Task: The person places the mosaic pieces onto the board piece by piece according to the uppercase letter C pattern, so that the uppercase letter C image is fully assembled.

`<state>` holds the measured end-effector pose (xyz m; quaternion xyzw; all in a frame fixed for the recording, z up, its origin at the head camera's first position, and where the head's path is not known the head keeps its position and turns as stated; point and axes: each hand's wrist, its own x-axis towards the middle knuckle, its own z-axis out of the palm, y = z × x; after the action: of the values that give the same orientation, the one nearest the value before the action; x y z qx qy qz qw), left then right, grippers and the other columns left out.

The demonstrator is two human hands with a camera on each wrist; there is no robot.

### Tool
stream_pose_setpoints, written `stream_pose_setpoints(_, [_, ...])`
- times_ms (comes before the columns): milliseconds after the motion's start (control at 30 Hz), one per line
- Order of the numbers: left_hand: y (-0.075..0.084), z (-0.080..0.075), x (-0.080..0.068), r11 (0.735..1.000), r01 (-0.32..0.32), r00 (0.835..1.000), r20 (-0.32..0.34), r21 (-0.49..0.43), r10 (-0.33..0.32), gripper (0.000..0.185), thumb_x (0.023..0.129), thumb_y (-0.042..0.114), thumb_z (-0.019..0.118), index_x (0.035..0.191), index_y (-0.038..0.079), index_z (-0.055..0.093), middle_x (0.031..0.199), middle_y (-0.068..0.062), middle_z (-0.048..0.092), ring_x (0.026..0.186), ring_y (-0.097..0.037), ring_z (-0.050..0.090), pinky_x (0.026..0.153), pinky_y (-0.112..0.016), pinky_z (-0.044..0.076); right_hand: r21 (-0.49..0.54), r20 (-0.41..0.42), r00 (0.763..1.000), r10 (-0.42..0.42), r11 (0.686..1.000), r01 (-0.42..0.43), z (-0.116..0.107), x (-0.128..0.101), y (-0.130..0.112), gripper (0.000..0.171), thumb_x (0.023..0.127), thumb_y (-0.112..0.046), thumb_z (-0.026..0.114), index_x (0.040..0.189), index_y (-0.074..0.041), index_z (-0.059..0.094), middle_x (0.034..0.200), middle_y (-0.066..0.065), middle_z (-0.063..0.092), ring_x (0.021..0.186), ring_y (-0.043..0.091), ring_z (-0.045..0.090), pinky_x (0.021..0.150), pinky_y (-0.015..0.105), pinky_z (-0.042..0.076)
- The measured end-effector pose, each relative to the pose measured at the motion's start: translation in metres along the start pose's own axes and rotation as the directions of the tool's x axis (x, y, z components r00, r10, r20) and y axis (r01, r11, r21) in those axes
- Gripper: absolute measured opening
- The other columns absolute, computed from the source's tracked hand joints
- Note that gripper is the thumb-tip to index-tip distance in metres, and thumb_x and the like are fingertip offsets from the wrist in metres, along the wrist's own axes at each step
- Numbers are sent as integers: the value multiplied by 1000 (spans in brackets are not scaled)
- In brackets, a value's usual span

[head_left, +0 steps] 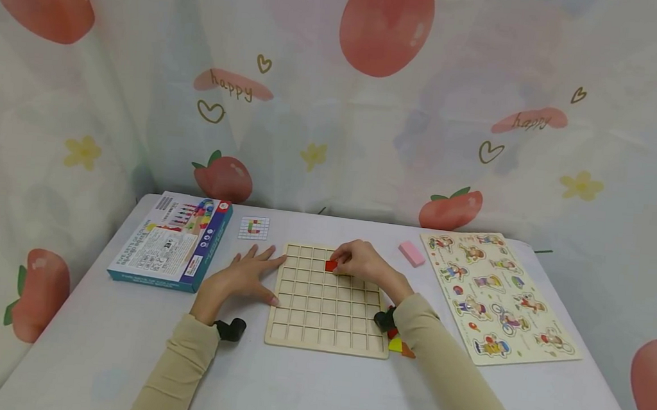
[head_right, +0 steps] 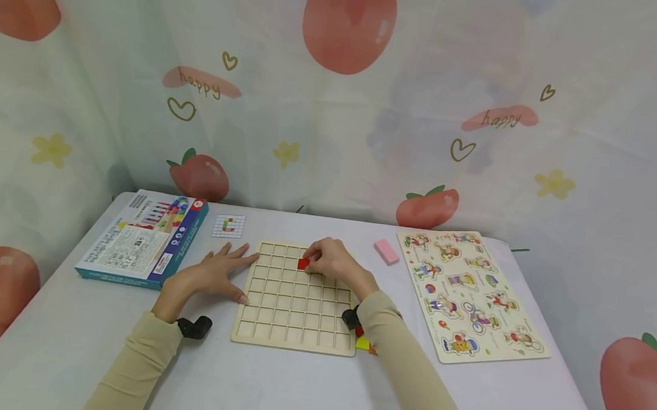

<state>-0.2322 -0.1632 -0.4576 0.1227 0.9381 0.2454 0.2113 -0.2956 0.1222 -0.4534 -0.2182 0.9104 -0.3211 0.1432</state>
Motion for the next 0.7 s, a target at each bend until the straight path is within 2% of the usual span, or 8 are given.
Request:
stream_pose_setpoints(200, [0, 0, 0, 1000, -1, 1000, 2, -3, 1, 100, 78, 39, 89, 162, 26, 35, 173, -10, 14, 159, -44, -6, 125, -66, -5, 14, 3, 1000, -27, 1000, 27, -5, -6, -1, 22, 88, -8, 78, 109, -1, 76, 88, 5, 74, 77, 11, 63, 75, 26, 53])
stream_pose_setpoints(400, [-1, 1, 0, 1000, -4, 1000, 2, 0, 4, 101, 78, 40, 89, 162, 25, 35, 173, -10, 14, 159, -45, -5, 125, -68, -4, 36, -32, 998, -52, 998, 54, -13, -16, 2, 21, 91, -7, 72, 110, -1, 76, 98, 7, 77, 87, 15, 68, 81, 30, 57])
stream_pose_setpoints(700, [0, 0, 0, 1000, 5, 1000, 4, 5, -5, 100, 79, 41, 88, 162, 26, 34, 173, -10, 14, 159, -44, -6, 125, -67, -5, 10, -66, 997, -32, 999, 33, -24, -40, 13, 19, 92, -7, 69, 110, -4, 77, 96, 6, 75, 83, 16, 61, 74, 27, 52])
